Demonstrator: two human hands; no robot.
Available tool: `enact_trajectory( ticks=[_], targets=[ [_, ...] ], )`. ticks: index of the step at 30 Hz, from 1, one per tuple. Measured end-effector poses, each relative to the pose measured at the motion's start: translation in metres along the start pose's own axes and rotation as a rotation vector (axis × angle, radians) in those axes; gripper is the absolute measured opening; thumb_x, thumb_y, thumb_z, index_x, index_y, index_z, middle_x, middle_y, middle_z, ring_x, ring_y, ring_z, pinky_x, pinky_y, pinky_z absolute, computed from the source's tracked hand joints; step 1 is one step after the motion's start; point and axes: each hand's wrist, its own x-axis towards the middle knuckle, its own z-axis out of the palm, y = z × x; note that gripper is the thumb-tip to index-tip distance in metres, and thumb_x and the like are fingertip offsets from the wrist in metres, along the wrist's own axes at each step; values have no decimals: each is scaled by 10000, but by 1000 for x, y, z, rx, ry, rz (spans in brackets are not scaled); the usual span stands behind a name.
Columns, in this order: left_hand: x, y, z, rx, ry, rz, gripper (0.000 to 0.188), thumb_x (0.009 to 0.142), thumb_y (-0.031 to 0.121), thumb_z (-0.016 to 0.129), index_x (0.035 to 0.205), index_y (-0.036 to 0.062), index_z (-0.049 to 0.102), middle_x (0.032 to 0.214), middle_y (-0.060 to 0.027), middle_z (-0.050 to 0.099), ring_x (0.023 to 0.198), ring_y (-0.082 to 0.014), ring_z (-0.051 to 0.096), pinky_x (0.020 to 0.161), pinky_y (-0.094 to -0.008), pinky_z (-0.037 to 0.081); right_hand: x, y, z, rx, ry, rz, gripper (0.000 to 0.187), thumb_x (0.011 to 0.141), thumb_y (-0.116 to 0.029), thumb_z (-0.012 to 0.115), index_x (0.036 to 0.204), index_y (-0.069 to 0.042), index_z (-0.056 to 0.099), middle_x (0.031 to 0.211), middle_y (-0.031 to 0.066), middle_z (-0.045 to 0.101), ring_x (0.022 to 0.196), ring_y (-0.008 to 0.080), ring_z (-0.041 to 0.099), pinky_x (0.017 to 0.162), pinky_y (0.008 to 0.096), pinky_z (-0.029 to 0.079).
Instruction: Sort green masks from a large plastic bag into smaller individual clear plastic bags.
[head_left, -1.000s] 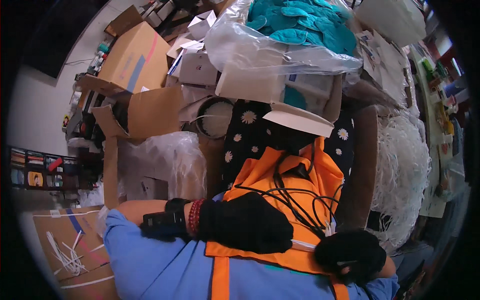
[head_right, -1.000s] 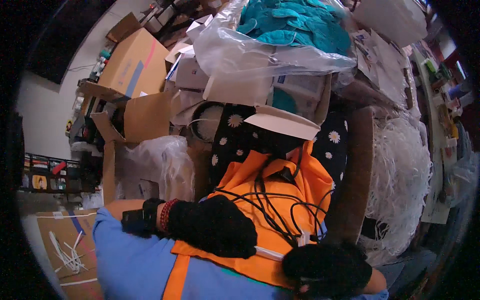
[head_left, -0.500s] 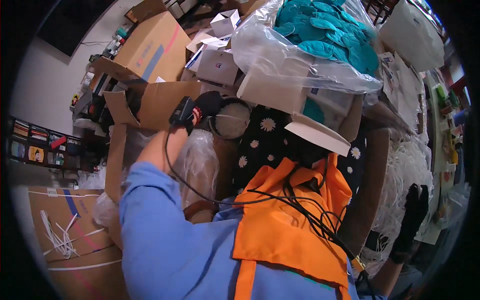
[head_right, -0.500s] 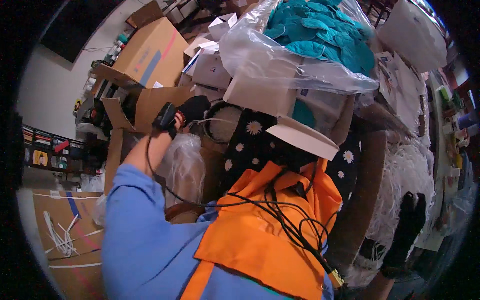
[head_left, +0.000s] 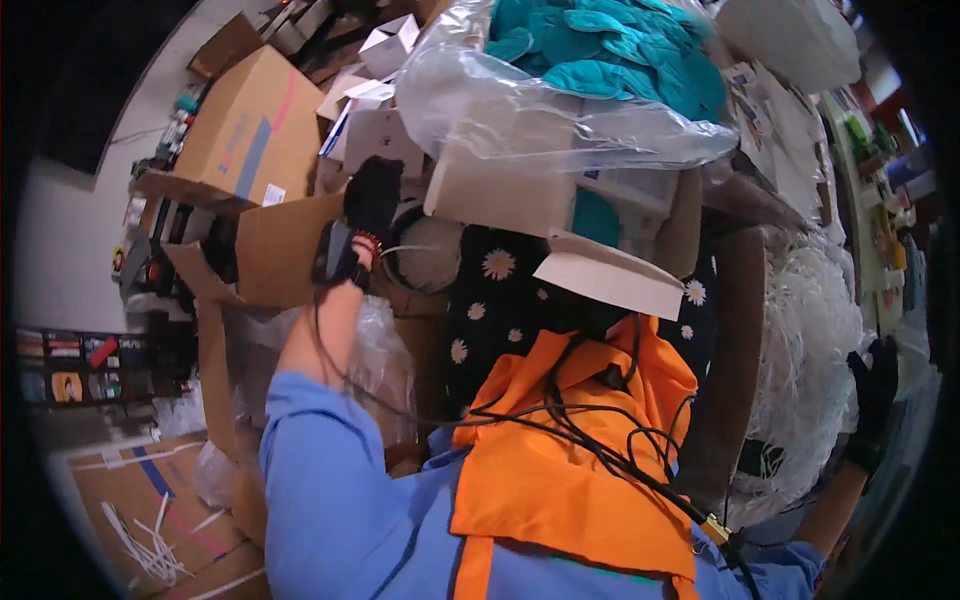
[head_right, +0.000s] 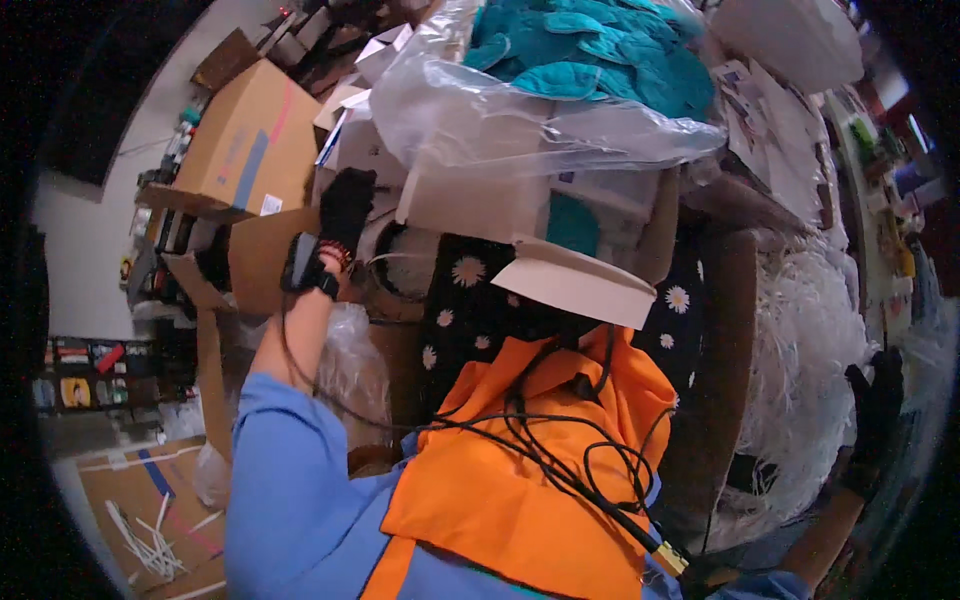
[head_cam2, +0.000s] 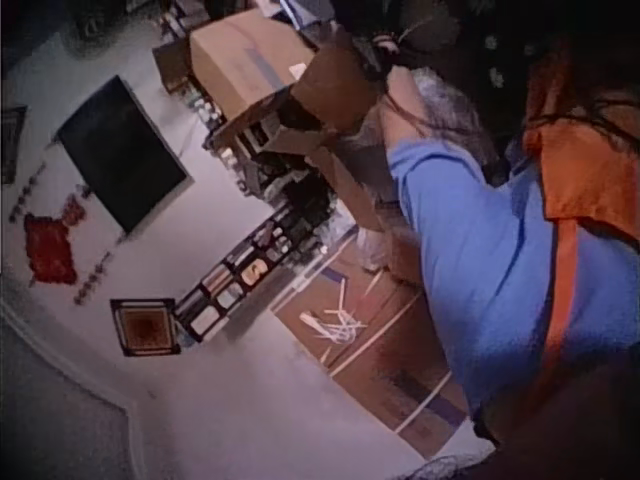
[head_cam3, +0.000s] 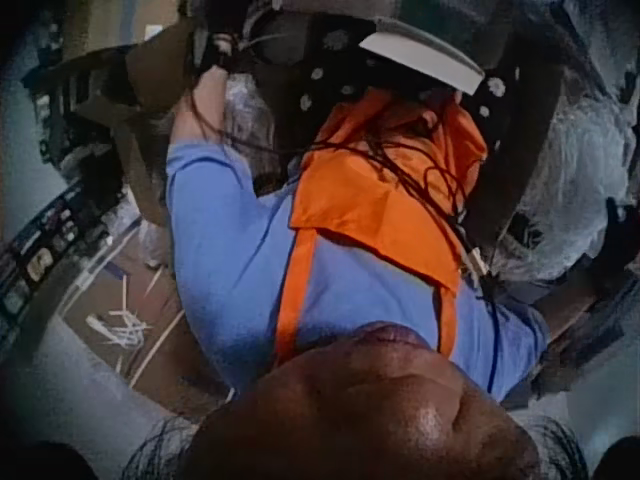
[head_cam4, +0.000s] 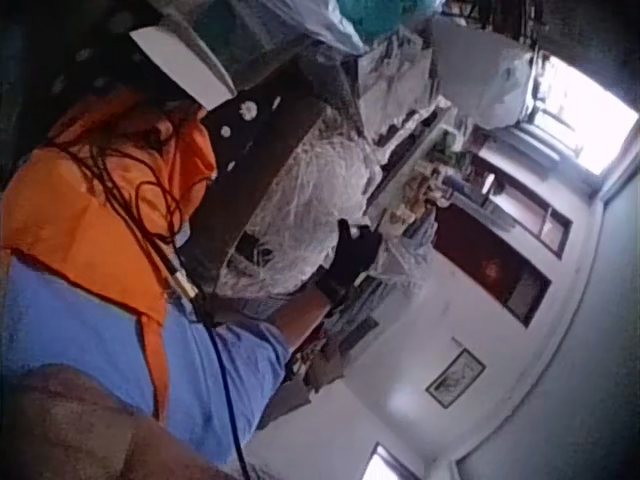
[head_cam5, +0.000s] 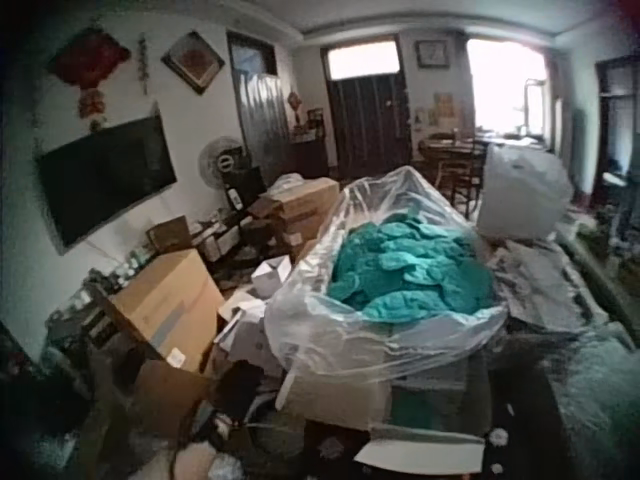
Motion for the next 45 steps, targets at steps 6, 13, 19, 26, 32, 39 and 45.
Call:
enact_trajectory(
  ticks=[6, 13, 19, 26, 32, 39, 45],
  targets=[
    [89, 105, -89, -706, -169, -57, 193, 835, 114, 627, 1004, 41, 680, 1002, -113, 668, 786, -233, 652, 697, -324, 524, 23, -66, -56, -821, 204, -318, 544, 848, -659, 527, 585, -189, 446, 571, 0, 435, 516, 173, 493, 456, 338, 373],
    [128, 206, -78, -969, -511, 68, 278, 793, 78, 639, 1071, 68, 650, 1078, -140, 643, 912, -307, 644, 800, -381, 524, 37, -129, -63, 346, 14, -45, 356, 862, -55, 663, 1209, -12, 597, 1229, 138, 611, 1144, 249, 584, 987, 326, 454],
    [142, 243, -39, -835, -565, 379, 360, 781, 39, 589, 1141, 57, 613, 1086, -177, 634, 959, -347, 631, 847, -402, 514, 51, -200, -55, 417, -132, -51, 174, 841, 20, 607, 1000, -32, 656, 967, 99, 684, 910, 217, 666, 824, 322, 510],
    [134, 286, 33, -662, -458, 555, 288, 766, 41, 582, 1039, 46, 673, 1033, -196, 648, 952, -365, 630, 856, -437, 502, 65, -273, -53, 691, -374, 128, 153, 822, 1, 625, 965, -42, 655, 925, 105, 674, 867, 234, 665, 786, 318, 503],
    [135, 307, 36, -336, -633, 597, 168, 754, 111, 616, 887, 58, 703, 939, -188, 653, 870, -345, 631, 772, -448, 504, 95, -327, -90, 777, -310, -31, 110, 809, -44, 648, 914, -74, 655, 880, 101, 659, 829, 277, 652, 728, 336, 499],
    [162, 283, -20, -649, -617, 542, 208, 807, 190, 607, 949, 61, 688, 955, -160, 658, 882, -329, 635, 771, -439, 511, 67, -308, -38, 742, -240, -66, 106, 789, -75, 684, 890, -87, 657, 866, 99, 654, 789, 290, 639, 708, 353, 498],
    [155, 273, -21, -633, -746, 244, 374, 857, 163, 587, 1218, 64, 591, 1189, -200, 591, 1099, -339, 583, 942, -427, 473, 74, -354, -51, 898, -52, -70, 118, 774, -56, 676, 888, -72, 646, 842, 93, 646, 788, 268, 626, 733, 360, 496]
  ],
)
